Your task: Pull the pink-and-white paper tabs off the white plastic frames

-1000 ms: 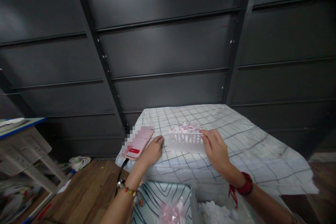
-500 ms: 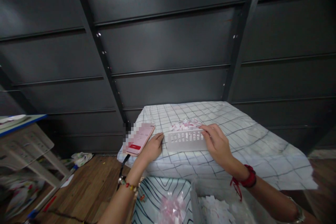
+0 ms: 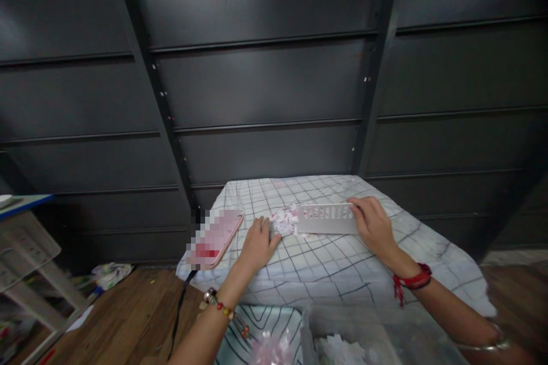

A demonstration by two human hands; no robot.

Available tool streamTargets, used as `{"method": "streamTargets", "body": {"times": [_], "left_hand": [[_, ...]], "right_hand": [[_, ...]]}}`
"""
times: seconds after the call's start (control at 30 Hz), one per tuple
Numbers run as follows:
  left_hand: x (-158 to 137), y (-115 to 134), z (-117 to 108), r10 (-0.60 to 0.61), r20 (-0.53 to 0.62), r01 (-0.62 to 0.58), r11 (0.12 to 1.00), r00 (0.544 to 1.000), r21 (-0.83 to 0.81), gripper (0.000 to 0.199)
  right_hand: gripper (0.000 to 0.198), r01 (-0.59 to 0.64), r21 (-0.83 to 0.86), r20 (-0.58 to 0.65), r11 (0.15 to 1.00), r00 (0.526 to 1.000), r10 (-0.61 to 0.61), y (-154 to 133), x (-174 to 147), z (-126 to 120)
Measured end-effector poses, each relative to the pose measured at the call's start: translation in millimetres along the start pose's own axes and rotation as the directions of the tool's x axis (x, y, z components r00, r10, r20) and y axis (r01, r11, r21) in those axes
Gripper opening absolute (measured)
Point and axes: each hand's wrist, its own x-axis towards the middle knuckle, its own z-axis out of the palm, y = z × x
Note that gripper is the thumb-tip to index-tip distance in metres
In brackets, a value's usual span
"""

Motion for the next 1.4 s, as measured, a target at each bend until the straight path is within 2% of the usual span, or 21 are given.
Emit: {"method": "streamTargets", "body": {"times": [0.13,0.4,0.73,0.87,1.0,1.13,1.23,1.4], "left_hand": [[-1.0,1.1,4.0,0.003,0.036,-0.003,1.000,0.999,0.013,0.050],[-1.6,4.1,0.5,-0.002,0.022,0.002,1.000,1.000,0.023,0.042],[-1.5,4.4,-1.5,0.014,-0.003,-0.014,1.000,1.000,-0.021,0.037],[-2.3,5.7,-2.3,0.005,-0.001,-0.005,1.000,1.000,-0.017,0.038],[-2.0,6.5,-2.5,0.003,0.011,-0.003,1.000,1.000,-0.018,0.040],[-1.6,5.2,-0.9,0.012,0.008,-0.012,0.999,1.000,-0.038,0.041],[-1.8,3.4,1.7,0.011,-0.006,-0.011,0.999,1.000,-0.043,0.040],[-1.9,1.9,4.6,0.003,-0.011,-0.003,1.000,1.000,-0.027,0.041]], "right_hand": [[0.019,-0.003,-0.022,-0.013,1.000,1.000,0.002,4.6,-4.0,2.2],[0.020,-0.082,-0.075,-0.082,0.994,0.994,0.076,19.0,10.4,-8.0],[0.018,-0.011,-0.094,0.014,0.995,1.000,0.013,35.4,-4.2,-40.4],[0.018,-0.027,-0.081,0.035,0.996,0.999,0.030,29.7,-13.1,-45.7],[0.017,-0.035,-0.071,0.046,0.997,0.998,0.039,10.5,-20.5,-46.3],[0.016,-0.018,-0.091,-0.029,0.996,0.999,0.015,-3.6,-18.6,-47.9],[0.017,-0.069,-0.125,-0.071,0.990,0.996,0.060,-0.9,-15.3,-47.3],[0.016,-0.060,-0.093,-0.011,0.994,0.998,0.059,10.7,-20.6,-41.7]]}}
